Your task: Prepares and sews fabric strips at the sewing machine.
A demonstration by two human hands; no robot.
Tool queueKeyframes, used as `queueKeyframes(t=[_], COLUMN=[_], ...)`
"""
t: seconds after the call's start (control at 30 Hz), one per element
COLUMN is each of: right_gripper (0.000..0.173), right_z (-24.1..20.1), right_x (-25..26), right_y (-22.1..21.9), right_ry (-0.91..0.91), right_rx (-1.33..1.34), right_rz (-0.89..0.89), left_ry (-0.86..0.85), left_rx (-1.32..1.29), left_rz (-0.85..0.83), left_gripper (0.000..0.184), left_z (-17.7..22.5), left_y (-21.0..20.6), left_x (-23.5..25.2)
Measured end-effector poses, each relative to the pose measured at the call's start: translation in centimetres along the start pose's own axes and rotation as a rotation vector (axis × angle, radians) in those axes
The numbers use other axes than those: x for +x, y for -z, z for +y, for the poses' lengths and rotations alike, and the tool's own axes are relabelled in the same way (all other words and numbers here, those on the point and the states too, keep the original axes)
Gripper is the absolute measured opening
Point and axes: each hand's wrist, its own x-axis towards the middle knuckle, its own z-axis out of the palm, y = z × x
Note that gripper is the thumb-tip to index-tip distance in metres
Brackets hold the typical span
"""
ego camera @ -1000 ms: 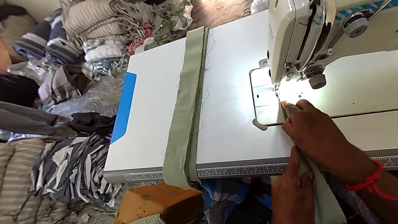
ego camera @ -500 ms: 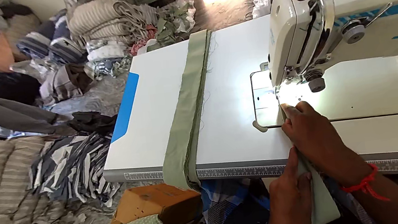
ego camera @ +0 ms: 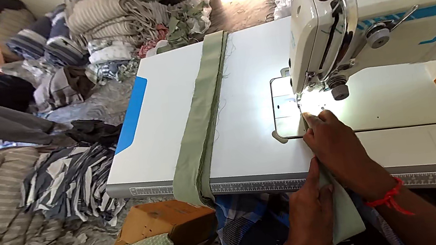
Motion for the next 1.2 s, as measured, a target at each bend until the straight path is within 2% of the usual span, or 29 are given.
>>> queueKeyframes(t=[0.33,0.43,0.73,1.2], right_gripper=[0.042,0.043,0.038,0.039], right_z=[0.0,0.2,0.0,-0.3], right_x=[0.0,-0.8,0.1,-0.1], right_y=[0.1,0.3,-0.9,-0.8], right_ry=[-0.011,0.056,-0.030,-0.033], right_rx=[-0.015,0.019,-0.074,-0.098], right_rz=[-0.006,0.023,0.109,0.053], left_ry=[-0.017,-0.003,-0.034,-0.032], left_rx=[-0.031,-0.013,0.005,-0.009], left_rz=[0.007,0.010,0.028,0.021], left_gripper=[0.056,0.054,0.056,0.055], left_z=[-0.3,-0.2,0.2,-0.4], left_y=[-0.1,-0.1,-0.3,-0.3], left_x=[0.0,-0.1,-0.4,-0.4])
